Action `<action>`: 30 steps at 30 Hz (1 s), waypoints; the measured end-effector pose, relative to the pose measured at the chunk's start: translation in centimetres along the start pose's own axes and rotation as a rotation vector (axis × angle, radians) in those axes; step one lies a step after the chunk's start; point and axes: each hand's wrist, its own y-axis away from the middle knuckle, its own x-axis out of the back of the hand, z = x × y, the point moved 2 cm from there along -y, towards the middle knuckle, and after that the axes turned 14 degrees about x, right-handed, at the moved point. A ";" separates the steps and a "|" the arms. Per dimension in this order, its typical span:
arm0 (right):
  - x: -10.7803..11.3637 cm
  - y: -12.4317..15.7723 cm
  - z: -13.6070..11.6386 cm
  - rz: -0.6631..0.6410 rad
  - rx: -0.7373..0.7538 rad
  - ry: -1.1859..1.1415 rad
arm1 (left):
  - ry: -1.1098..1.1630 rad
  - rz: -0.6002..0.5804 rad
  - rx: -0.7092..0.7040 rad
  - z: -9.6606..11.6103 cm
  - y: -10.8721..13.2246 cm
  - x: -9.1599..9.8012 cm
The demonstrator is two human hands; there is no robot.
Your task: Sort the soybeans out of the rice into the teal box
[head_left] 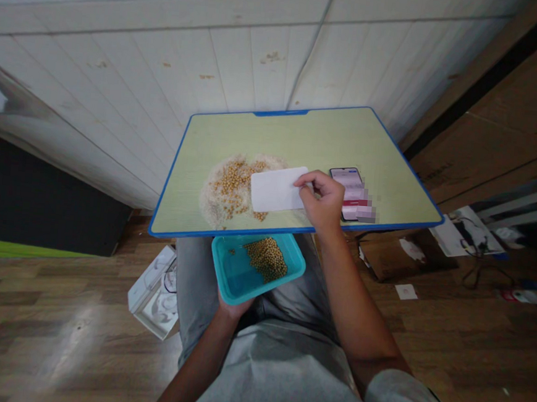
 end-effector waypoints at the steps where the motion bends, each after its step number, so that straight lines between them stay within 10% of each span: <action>1: 0.0 0.0 0.0 -0.001 0.001 -0.002 | 0.001 -0.003 0.001 0.0 -0.1 -0.3; 30: 0.1 -0.1 -0.3 -0.004 -0.033 0.022 | 0.054 -0.026 0.049 -0.3 0.0 1.6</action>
